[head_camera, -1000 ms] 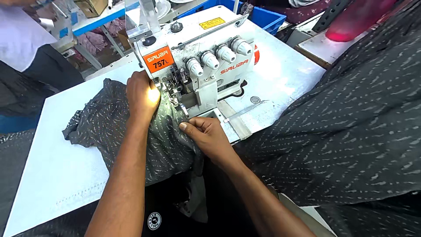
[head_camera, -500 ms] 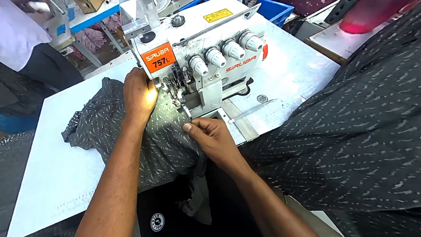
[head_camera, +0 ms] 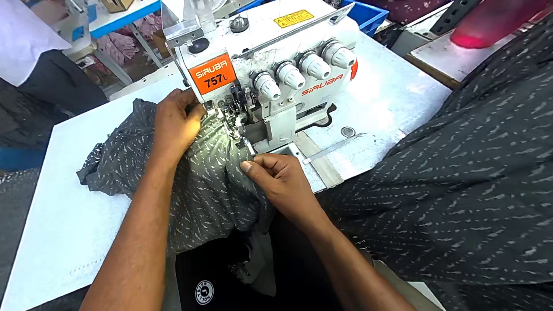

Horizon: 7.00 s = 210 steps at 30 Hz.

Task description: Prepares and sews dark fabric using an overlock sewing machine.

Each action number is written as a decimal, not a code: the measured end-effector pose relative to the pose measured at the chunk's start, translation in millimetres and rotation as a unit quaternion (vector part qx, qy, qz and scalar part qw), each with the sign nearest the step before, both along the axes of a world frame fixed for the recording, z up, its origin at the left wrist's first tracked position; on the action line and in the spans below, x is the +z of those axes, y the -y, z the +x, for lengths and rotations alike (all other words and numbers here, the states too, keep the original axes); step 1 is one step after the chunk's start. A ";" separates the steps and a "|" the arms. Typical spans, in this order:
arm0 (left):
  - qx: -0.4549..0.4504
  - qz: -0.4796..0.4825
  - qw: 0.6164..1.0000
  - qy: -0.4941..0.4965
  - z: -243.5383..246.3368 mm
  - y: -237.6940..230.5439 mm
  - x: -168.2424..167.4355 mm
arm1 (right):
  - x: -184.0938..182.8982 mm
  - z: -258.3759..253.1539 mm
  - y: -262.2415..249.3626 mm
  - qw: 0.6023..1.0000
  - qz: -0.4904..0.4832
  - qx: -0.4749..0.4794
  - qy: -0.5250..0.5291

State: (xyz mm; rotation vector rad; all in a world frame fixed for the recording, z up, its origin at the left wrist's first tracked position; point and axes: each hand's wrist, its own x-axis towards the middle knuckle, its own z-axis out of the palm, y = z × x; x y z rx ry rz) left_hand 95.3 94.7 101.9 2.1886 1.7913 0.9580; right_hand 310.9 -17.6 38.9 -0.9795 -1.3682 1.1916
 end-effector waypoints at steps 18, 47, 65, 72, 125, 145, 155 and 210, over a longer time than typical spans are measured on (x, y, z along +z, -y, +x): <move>0.049 0.060 0.997 -0.017 -1.8 -15.8 -8.0 | -6.3 -1.2 -0.3 1.000 -0.012 -0.003 -0.020; 0.113 0.199 0.973 0.034 -27.0 -47.0 -19.4 | -0.7 -3.3 -7.0 0.999 -0.025 -0.022 0.038; 0.042 0.240 0.968 0.068 -48.5 -60.5 -37.5 | -4.0 -5.9 -4.2 0.999 -0.005 -0.043 0.033; 0.020 0.144 0.987 0.065 -32.4 33.7 16.7 | -12.7 2.4 5.9 0.999 -0.018 -0.011 0.039; -0.060 -0.110 0.973 -0.191 -9.6 39.6 -3.0 | -9.7 19.1 12.7 0.987 -0.076 0.133 -0.049; -0.068 -0.049 0.985 -0.148 -41.8 -12.2 -17.4 | -14.8 15.2 1.6 0.989 -0.068 0.127 -0.026; -0.001 -0.059 0.991 0.118 -36.6 -5.4 -42.1 | -31.6 12.1 3.8 0.998 0.014 0.055 0.027; -0.205 0.041 0.977 0.045 -13.5 66.8 -14.9 | 6.6 -75.0 32.1 0.981 0.023 0.194 0.003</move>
